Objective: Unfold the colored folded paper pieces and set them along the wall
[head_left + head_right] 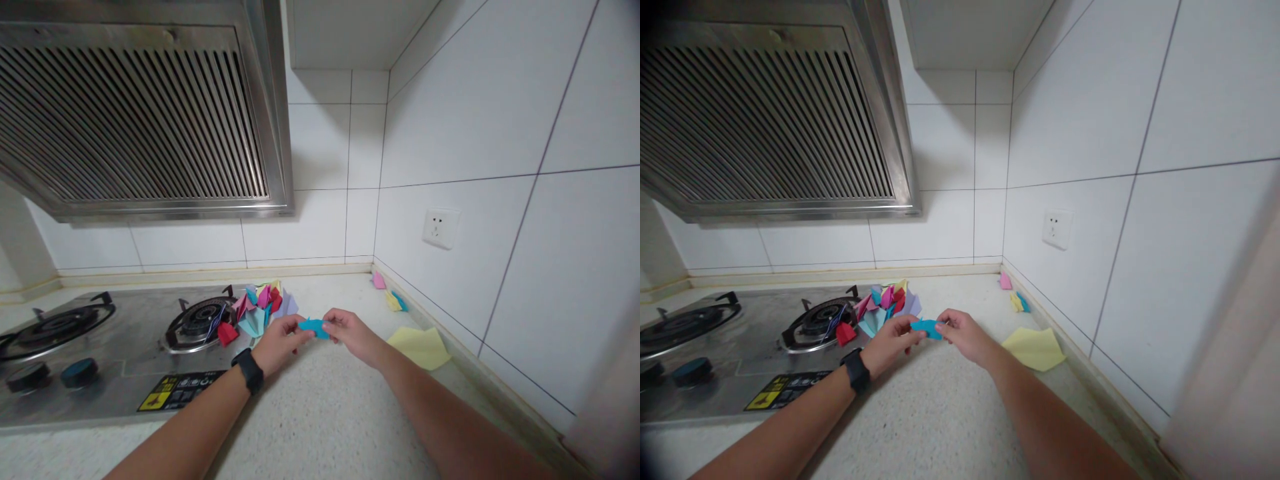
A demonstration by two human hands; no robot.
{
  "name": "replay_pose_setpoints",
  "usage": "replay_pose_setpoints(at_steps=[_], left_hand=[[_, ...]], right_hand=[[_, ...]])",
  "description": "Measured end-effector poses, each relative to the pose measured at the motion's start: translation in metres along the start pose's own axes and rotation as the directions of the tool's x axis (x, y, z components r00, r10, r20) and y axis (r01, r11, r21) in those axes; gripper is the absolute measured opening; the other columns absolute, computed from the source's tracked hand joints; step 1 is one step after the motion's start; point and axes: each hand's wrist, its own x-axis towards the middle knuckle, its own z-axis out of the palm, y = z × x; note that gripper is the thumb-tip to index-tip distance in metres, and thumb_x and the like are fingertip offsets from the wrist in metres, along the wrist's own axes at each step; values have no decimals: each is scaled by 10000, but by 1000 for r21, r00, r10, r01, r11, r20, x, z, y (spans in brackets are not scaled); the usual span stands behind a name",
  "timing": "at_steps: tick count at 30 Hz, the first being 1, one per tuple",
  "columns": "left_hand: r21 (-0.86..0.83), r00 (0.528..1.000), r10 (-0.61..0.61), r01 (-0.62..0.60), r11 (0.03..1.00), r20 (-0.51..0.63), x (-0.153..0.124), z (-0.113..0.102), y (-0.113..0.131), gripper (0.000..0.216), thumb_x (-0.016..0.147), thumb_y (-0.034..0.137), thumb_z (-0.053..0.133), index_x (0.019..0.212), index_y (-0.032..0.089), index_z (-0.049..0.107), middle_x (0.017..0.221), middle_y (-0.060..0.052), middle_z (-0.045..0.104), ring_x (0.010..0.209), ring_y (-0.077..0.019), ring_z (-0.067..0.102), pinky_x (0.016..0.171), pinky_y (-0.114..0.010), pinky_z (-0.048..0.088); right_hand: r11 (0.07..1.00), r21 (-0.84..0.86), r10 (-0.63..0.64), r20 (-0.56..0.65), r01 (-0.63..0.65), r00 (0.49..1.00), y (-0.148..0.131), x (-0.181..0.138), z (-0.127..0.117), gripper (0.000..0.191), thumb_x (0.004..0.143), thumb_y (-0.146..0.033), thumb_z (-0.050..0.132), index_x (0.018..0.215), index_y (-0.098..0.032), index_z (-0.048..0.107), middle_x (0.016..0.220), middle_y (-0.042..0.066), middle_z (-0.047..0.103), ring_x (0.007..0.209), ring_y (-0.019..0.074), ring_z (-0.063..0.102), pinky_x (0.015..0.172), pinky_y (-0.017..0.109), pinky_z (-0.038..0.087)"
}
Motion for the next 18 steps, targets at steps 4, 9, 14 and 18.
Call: replay_pose_setpoints(at_steps=[4, 9, 14, 18], left_hand=[[85, 998, 25, -21, 996, -53, 1, -1, -1, 335, 790, 458, 623, 720, 134, 578, 649, 11, 504, 572, -104, 460, 479, -200, 397], [125, 998, 25, -18, 992, -51, 2, 0, 6, 353, 810, 470, 596, 706, 133, 572, 650, 13, 487, 572, -101, 449, 487, -200, 398], [105, 999, 8, -4, 995, -34, 2, 4, 5, 374, 819, 490, 581, 711, 132, 561, 657, 7, 489, 579, -109, 455, 470, -201, 401], [58, 997, -13, 17, 998, -70, 2, 5, 4, 376, 826, 500, 569, 727, 138, 545, 650, 13, 483, 556, -103, 447, 449, -194, 385]], right_hand=[[998, -68, 4, 51, 0, 999, 4, 0, 0, 239, 809, -412, 612, 849, -179, 583, 685, -17, 533, 603, 106, 464, 566, 231, 354], [994, -102, -39, 29, 42, 999, 0, -1, -1, 242, 819, -416, 602, 866, -178, 592, 717, -6, 554, 629, 109, 474, 585, 228, 365], [994, -101, -39, 17, 41, 999, 3, 0, -1, 231, 804, -398, 616, 802, -167, 602, 677, -15, 546, 601, 102, 461, 575, 228, 354], [999, -38, 5, 32, -4, 999, 0, -1, -1, 206, 793, -377, 613, 838, -177, 592, 675, -23, 548, 599, 102, 484, 564, 224, 359]])
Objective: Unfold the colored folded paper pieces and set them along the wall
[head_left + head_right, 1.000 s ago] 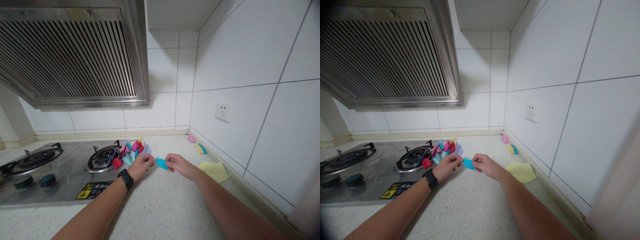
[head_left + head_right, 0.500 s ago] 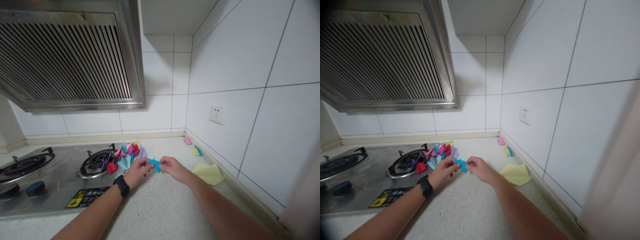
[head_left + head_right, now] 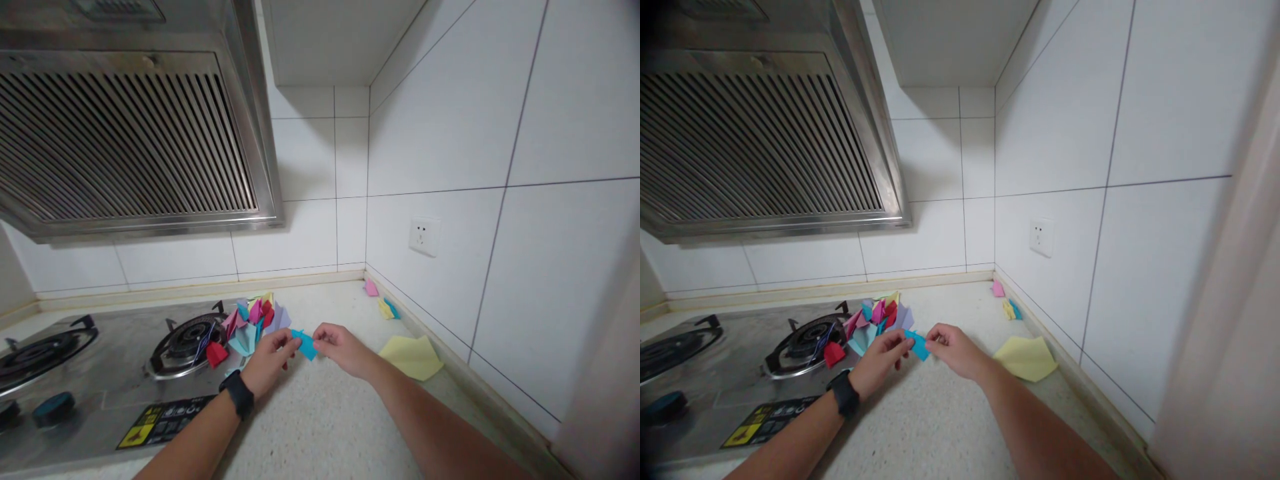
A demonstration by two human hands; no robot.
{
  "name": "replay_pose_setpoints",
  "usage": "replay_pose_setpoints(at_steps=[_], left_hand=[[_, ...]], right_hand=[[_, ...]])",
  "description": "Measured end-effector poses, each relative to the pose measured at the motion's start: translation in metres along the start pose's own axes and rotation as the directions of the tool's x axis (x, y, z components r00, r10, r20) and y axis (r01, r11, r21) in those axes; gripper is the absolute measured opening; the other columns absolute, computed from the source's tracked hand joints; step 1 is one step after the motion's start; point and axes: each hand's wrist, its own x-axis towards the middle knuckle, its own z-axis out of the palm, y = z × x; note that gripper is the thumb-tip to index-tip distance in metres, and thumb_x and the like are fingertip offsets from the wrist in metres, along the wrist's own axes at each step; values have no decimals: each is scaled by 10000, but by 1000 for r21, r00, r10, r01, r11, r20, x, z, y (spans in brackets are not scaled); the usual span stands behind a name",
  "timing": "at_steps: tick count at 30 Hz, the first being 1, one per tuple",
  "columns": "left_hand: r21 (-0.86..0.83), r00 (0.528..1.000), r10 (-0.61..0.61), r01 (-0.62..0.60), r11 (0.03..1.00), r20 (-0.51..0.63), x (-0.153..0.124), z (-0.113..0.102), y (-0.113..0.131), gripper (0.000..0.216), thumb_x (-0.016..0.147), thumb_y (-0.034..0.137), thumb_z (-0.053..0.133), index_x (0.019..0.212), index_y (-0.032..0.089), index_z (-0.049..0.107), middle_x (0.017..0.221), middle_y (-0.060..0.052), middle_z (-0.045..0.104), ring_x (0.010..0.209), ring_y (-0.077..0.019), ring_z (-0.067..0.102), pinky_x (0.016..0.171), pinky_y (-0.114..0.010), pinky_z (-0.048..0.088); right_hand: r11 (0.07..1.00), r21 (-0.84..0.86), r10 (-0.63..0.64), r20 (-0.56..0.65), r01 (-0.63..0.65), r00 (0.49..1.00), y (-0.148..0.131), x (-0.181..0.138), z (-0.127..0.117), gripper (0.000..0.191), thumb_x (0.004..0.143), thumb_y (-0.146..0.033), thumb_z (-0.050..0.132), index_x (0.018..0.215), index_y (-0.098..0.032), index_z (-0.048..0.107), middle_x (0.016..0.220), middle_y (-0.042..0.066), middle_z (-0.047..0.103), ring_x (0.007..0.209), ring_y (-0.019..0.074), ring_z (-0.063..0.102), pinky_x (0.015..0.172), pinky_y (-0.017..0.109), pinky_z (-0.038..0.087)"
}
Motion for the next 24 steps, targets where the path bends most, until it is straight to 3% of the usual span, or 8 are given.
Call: replay_pose_setpoints(at_steps=[6, 12, 16, 21, 24], left_hand=[[-105, 1000, 0, 1, 994, 14, -2, 0, 9, 340, 818, 482, 587, 838, 142, 583, 706, -16, 553, 633, -129, 498, 469, -198, 404], [-150, 996, -17, 31, 988, 93, -3, 0, 9, 361, 812, 508, 584, 818, 147, 567, 767, -41, 606, 653, -134, 526, 469, -201, 416], [-144, 992, -84, 98, 985, 96, -4, 2, 6, 392, 805, 544, 578, 896, 165, 536, 842, -41, 598, 665, -128, 548, 447, -184, 406], [-173, 972, -133, 168, 971, 195, -7, 8, 5, 397, 824, 546, 557, 855, 154, 504, 807, -38, 586, 586, -97, 521, 437, -179, 399], [-200, 970, -137, 177, 964, 199, -7, 12, 5, 409, 825, 553, 550, 885, 150, 516, 833, -48, 582, 619, -105, 535, 444, -178, 406]], right_hand=[[950, 270, 122, 148, -159, 981, -15, -5, 3, 234, 811, -409, 542, 869, -182, 545, 804, 28, 619, 679, 138, 581, 583, 250, 419], [981, 155, 90, 149, -113, 985, -16, -7, -1, 181, 776, -347, 604, 819, -175, 570, 694, -4, 584, 627, 115, 535, 605, 245, 408], [993, 103, 52, 45, -56, 998, -9, -3, -2, 207, 777, -371, 621, 851, -185, 569, 705, -13, 563, 624, 113, 511, 571, 233, 386], [995, -93, 2, -157, -17, 988, -2, 2, 1, 219, 774, -368, 645, 888, -199, 565, 627, -47, 495, 566, 101, 448, 518, 214, 324], [988, -150, 12, -170, -37, 985, 1, 1, 5, 225, 773, -360, 649, 913, -210, 554, 609, -57, 486, 534, 96, 428, 490, 208, 301]])
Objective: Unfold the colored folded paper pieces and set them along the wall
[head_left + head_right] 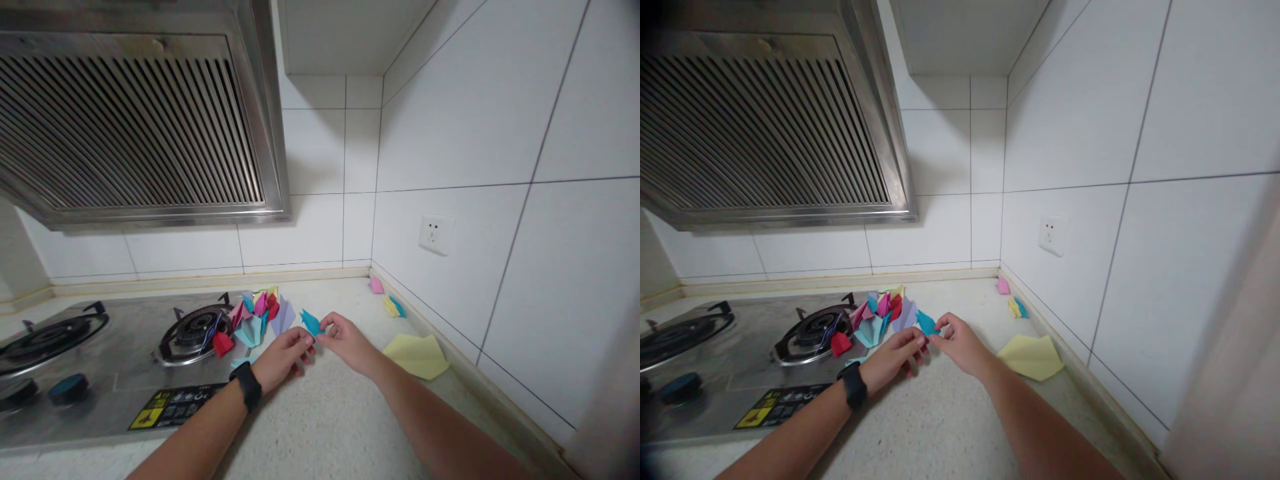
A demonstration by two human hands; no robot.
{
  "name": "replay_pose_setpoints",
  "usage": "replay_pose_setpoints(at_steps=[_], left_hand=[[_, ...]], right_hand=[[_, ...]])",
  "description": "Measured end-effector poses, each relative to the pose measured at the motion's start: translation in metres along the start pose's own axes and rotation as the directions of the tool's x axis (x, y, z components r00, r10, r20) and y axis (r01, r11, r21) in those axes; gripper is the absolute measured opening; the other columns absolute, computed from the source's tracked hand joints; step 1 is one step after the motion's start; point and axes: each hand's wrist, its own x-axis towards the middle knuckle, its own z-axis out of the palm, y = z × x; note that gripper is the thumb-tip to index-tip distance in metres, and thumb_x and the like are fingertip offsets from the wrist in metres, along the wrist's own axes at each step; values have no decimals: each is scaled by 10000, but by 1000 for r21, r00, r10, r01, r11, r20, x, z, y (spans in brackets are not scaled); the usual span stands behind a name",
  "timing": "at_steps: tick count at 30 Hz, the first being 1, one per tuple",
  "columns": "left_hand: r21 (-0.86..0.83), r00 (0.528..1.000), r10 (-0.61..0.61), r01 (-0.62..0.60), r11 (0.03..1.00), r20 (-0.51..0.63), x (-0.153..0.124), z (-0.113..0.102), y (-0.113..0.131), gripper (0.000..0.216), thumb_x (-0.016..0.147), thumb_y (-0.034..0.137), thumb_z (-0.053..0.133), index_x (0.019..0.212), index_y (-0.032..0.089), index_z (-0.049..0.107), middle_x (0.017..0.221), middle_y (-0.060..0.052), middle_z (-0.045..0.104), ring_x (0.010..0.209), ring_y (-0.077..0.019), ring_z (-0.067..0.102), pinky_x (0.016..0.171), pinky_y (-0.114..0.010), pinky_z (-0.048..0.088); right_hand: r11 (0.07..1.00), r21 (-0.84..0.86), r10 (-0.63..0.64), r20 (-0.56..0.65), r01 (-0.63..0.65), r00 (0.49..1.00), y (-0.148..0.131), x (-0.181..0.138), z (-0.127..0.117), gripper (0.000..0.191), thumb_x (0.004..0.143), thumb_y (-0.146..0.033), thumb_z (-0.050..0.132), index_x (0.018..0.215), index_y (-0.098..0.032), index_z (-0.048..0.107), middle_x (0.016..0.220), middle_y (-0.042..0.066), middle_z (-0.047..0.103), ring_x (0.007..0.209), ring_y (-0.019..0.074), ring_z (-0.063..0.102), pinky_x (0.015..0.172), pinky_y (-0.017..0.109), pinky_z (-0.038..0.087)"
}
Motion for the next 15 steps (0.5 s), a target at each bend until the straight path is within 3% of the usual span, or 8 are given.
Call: replay_pose_setpoints(at_steps=[7, 10, 15], left_hand=[[89, 998, 11, -6, 996, -61, 2, -4, -5, 407, 816, 553, 549, 814, 147, 531, 734, -14, 559, 586, -110, 523, 458, -198, 395], [168, 997, 17, -4, 986, -74, 1, -8, -5, 390, 831, 537, 529, 777, 151, 530, 689, -7, 565, 565, -107, 499, 469, -206, 376], [175, 998, 18, -9, 985, -54, -1, -8, -4, 351, 831, 501, 536, 769, 156, 519, 697, -6, 573, 567, -109, 489, 486, -213, 367]], right_hand=[[992, -106, -56, 56, 62, 997, -2, -6, 6, 221, 762, -333, 662, 925, -222, 562, 661, -51, 499, 542, 91, 430, 485, 201, 297], [998, -60, -17, 110, 23, 994, -3, -4, 2, 163, 812, -333, 601, 926, -221, 567, 647, -53, 472, 502, 80, 386, 463, 205, 262], [993, 103, -74, 123, 61, 990, -3, 1, -1, 105, 816, -256, 567, 903, -213, 527, 692, -40, 495, 572, 96, 444, 510, 215, 317]])
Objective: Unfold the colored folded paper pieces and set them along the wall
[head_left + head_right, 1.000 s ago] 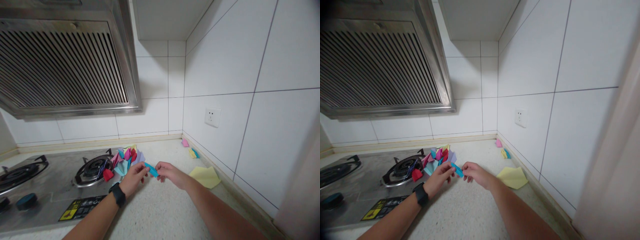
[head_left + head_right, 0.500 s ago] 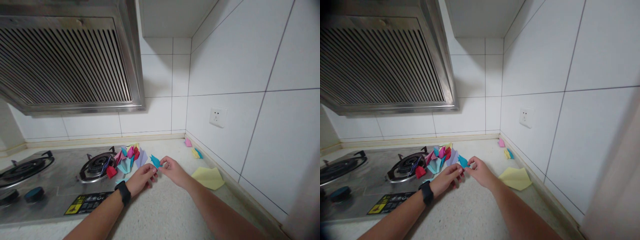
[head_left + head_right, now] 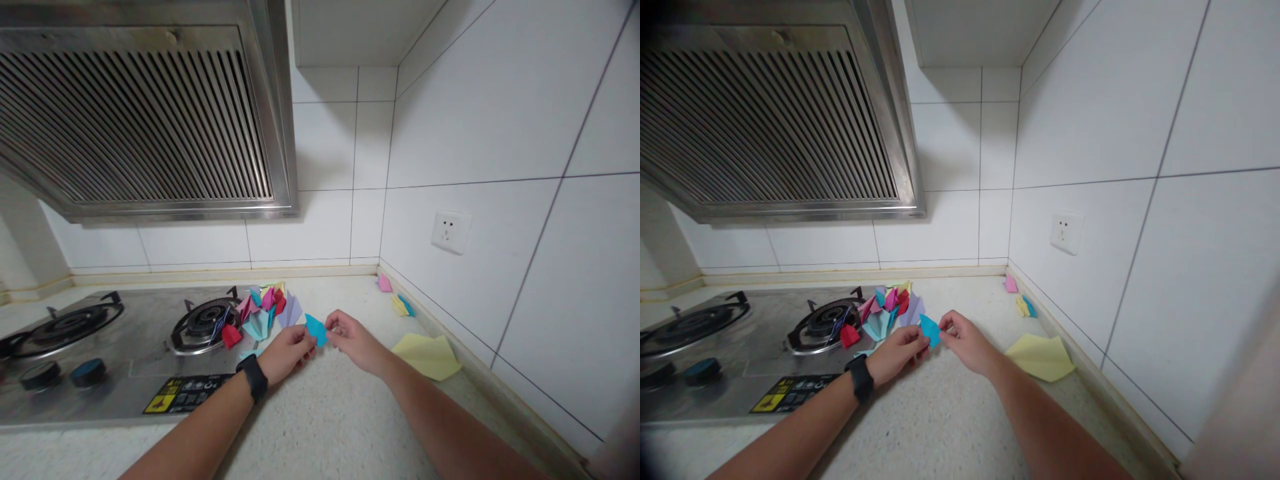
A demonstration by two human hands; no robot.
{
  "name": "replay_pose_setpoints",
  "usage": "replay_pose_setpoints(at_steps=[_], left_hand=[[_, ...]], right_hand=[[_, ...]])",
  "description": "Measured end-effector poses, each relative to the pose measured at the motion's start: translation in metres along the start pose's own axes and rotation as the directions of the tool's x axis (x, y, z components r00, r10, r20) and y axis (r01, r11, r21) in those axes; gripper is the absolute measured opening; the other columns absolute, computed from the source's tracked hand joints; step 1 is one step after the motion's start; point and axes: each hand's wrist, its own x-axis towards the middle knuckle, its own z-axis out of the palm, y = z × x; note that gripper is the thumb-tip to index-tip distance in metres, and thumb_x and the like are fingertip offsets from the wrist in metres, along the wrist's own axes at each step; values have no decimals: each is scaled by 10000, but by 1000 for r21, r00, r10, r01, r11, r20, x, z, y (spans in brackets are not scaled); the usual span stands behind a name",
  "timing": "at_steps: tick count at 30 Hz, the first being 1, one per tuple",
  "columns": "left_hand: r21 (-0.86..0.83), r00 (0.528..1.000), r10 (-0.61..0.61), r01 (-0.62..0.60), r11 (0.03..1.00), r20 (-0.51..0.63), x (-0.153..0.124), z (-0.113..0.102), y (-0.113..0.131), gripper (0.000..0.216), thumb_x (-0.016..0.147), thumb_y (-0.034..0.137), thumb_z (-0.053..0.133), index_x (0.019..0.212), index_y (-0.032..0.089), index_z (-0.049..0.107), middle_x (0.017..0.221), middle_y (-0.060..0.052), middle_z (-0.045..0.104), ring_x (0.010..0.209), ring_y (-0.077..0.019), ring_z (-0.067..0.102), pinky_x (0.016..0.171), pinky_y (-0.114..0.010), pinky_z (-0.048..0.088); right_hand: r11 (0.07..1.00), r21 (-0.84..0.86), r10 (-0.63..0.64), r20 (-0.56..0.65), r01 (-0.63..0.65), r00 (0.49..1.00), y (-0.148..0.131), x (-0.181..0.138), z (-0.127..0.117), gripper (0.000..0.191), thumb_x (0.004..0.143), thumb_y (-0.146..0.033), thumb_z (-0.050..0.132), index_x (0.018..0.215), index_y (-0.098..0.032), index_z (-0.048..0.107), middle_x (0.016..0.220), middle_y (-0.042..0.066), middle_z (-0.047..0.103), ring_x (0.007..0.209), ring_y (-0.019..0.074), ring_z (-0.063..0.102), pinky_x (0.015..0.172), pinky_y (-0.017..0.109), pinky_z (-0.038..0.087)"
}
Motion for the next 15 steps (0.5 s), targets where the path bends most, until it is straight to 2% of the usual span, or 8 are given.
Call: replay_pose_setpoints(at_steps=[4, 8, 11, 15], left_hand=[[-9, 999, 42, -42, 999, -3, 2, -2, 0, 313, 819, 467, 567, 811, 154, 548, 724, 1, 559, 597, -112, 491, 525, -219, 382], [18, 991, 111, -110, 994, -68, 5, -7, 0, 327, 809, 452, 599, 899, 138, 617, 738, -13, 574, 649, -126, 508, 587, -232, 390], [61, 986, 128, -122, 991, -109, 7, -10, -1, 343, 803, 462, 609, 848, 124, 652, 698, -19, 583, 630, -126, 499, 597, -241, 380], [41, 989, 123, -120, 992, -81, 6, -11, 0, 331, 802, 445, 617, 803, 117, 661, 674, -15, 587, 625, -124, 492, 605, -241, 369]], right_hand=[[998, 68, -7, 19, 6, 1000, 0, 0, 1, 146, 794, -213, 571, 916, -219, 492, 732, -38, 505, 591, 98, 467, 530, 219, 348], [1000, -16, -17, 29, 17, 999, 2, -2, 2, 138, 780, -184, 583, 898, -212, 516, 691, -45, 483, 575, 91, 431, 527, 214, 323], [998, -53, -10, 43, 13, 999, 3, -3, 4, 144, 779, -199, 601, 906, -208, 532, 677, -45, 485, 567, 88, 417, 532, 214, 322], [999, -39, 22, 76, -19, 997, -1, -3, 4, 123, 792, -240, 603, 892, -191, 552, 693, -31, 521, 591, 97, 450, 552, 224, 342]])
